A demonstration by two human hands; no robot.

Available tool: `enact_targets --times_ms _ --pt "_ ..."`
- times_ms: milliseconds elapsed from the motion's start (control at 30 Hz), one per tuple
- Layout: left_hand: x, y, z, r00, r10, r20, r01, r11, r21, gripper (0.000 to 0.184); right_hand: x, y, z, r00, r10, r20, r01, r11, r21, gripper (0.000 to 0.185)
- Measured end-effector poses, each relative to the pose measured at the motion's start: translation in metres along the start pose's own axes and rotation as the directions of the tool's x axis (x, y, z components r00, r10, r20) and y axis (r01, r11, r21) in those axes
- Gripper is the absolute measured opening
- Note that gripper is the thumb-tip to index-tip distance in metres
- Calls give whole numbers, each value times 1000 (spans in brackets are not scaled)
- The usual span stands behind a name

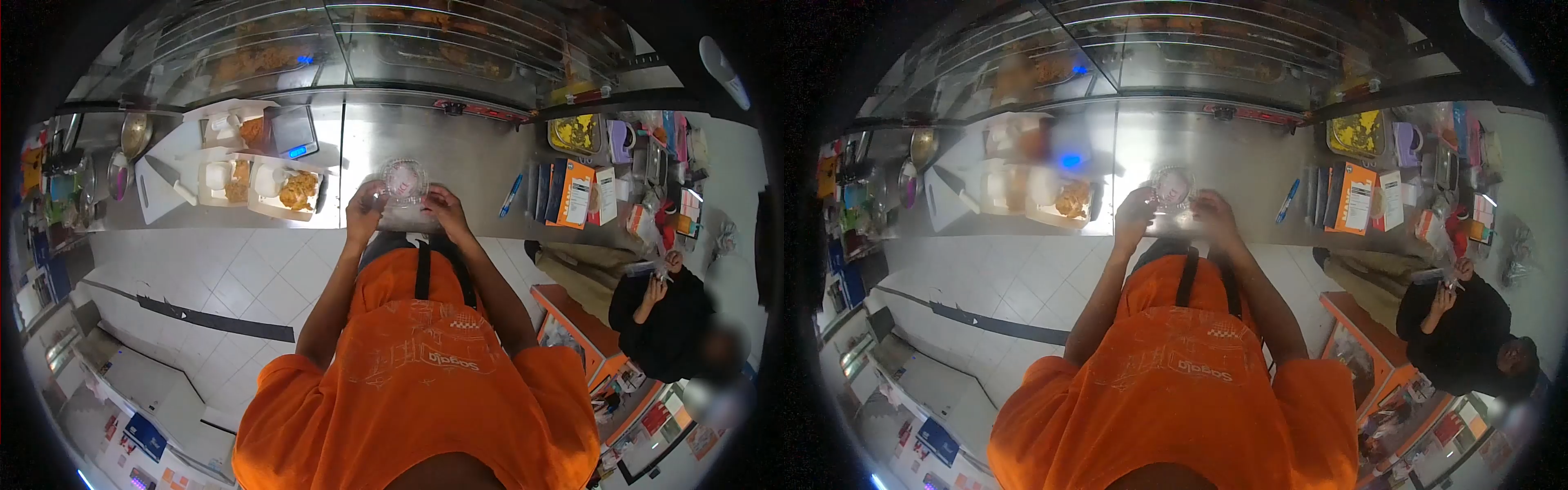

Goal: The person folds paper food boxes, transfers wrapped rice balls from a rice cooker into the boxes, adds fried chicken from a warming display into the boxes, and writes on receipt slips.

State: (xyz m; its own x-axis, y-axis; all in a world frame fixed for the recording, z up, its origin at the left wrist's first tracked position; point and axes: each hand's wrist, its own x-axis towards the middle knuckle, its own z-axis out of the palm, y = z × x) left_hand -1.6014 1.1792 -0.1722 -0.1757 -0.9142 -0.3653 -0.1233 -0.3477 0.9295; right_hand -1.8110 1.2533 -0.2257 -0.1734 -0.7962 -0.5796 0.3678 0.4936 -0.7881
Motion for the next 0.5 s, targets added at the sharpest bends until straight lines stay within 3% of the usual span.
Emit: enact_targets --times_ms 67,167,233,267,300,333,367,400,467,500 --pt "9 -23 -9 939 342 26 -343 929 138 28 2 4 0 997 41 64 -44 997 58 36" --pt "15 -46 -18 950 312 -9 -249 775 581 31 5 10 1 994 -28 105 29 1000 -9 29" --pt "16 -80 -37 992 -24 127 6 989 145 33 6 17 -2 985 -130 116 142 984 -104 24" --pt "22 -88 -41 954 -141 265 164 984 -65 34 17 34 -11 941 -289 177 331 895 -298 18" --pt "22 -72 -40 936 -191 296 191 981 31 34 6 17 -1 996 -49 69 54 995 -80 19" --pt "19 -57 -38 916 -237 323 205 970 130 34 4 12 -1 996 36 77 -33 999 -42 21" --pt "18 -52 -38 914 -174 366 58 950 307 33 -2 -2 -1 989 59 134 -48 995 -86 24" --pt "13 -44 -32 927 -158 340 -12 893 449 30 8 16 -5 981 88 173 -91 996 13 25" --pt "15 -42 -32 854 15 519 -353 750 559 32 10 24 -5 976 20 216 -32 998 51 20" --pt "12 -29 -24 920 -151 362 49 960 275 31 18 37 -10 967 38 252 -74 988 135 20"
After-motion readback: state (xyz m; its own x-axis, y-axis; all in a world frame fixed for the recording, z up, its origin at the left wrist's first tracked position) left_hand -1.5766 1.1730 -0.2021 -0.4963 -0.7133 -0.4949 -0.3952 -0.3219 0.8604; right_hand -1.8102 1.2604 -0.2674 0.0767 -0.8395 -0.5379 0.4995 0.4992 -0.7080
